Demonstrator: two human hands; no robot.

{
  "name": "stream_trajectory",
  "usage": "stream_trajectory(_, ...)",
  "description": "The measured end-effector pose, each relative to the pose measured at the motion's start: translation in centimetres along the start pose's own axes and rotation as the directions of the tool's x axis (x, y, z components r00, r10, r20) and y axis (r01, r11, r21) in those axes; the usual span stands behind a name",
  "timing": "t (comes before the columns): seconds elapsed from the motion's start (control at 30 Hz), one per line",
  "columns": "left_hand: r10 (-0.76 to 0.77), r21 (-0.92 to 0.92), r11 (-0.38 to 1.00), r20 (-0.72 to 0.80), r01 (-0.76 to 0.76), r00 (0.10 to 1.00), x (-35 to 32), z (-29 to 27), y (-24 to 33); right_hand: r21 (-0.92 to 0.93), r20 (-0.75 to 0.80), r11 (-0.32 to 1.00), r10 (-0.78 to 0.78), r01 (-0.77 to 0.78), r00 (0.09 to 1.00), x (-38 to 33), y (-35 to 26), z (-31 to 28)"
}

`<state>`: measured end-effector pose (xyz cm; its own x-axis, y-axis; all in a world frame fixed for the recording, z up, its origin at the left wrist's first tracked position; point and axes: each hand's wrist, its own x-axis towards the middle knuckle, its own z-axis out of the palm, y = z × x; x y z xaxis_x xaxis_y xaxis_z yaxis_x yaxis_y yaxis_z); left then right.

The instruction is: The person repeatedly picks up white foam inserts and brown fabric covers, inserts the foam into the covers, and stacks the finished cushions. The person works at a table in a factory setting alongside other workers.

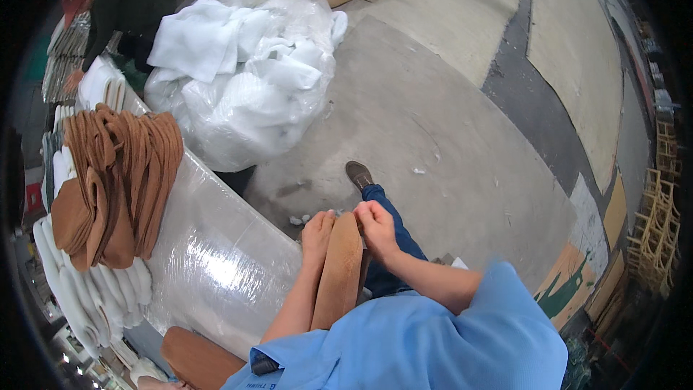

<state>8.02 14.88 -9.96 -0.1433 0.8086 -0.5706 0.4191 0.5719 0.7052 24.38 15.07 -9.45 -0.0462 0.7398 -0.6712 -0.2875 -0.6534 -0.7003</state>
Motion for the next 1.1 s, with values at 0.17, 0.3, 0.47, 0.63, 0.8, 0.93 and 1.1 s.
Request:
stream_trajectory(0.17, 0.074, 0.003, 0.997, -0.032, -0.074, 0.997, 0.1, 0.0, -0.5, 0.105, 0.218, 0.871, -0.491, 0.48, 0.844, -4.4, -4.2, 2.3)
stream_trajectory(0.3, 0.041, 0.058, 0.998, -0.06, -0.037, 0.997, -0.1, 0.3, -0.4, 0.035, 0.338, 0.853, -0.501, 0.521, 0.797, -3.5, -4.6, 2.8)
stream_trajectory(0.47, -0.006, 0.103, 0.995, -0.065, 0.013, 0.998, -0.5, 0.5, -0.4, -0.019, 0.524, 0.906, -0.351, 0.422, 0.776, -2.2, -6.0, 2.7)
stream_trajectory(0.63, -0.026, 0.036, 0.999, -0.014, 0.026, 1.0, -0.4, 0.1, 0.2, -0.142, 0.726, 0.901, -0.186, 0.409, 0.662, 0.0, -8.5, 2.7)
stream_trajectory(0.8, 0.031, 0.026, 0.999, 0.072, -0.033, 0.997, -0.3, -0.6, 0.1, -0.121, 0.714, 0.943, -0.135, 0.312, 0.687, 1.0, -7.8, 2.4)
stream_trajectory(0.93, 0.03, -0.026, 0.999, -0.01, -0.031, 0.999, 0.0, -1.3, -0.9, -0.082, 0.041, 0.978, -0.19, 0.193, 0.981, -0.1, -4.2, 1.8)
stream_trajectory(1.1, -0.017, 0.146, 0.989, -0.064, 0.026, 0.998, -1.4, -1.8, 2.1, -0.052, 0.146, 0.961, 0.277, -0.272, 0.95, -2.8, 5.3, -0.9)
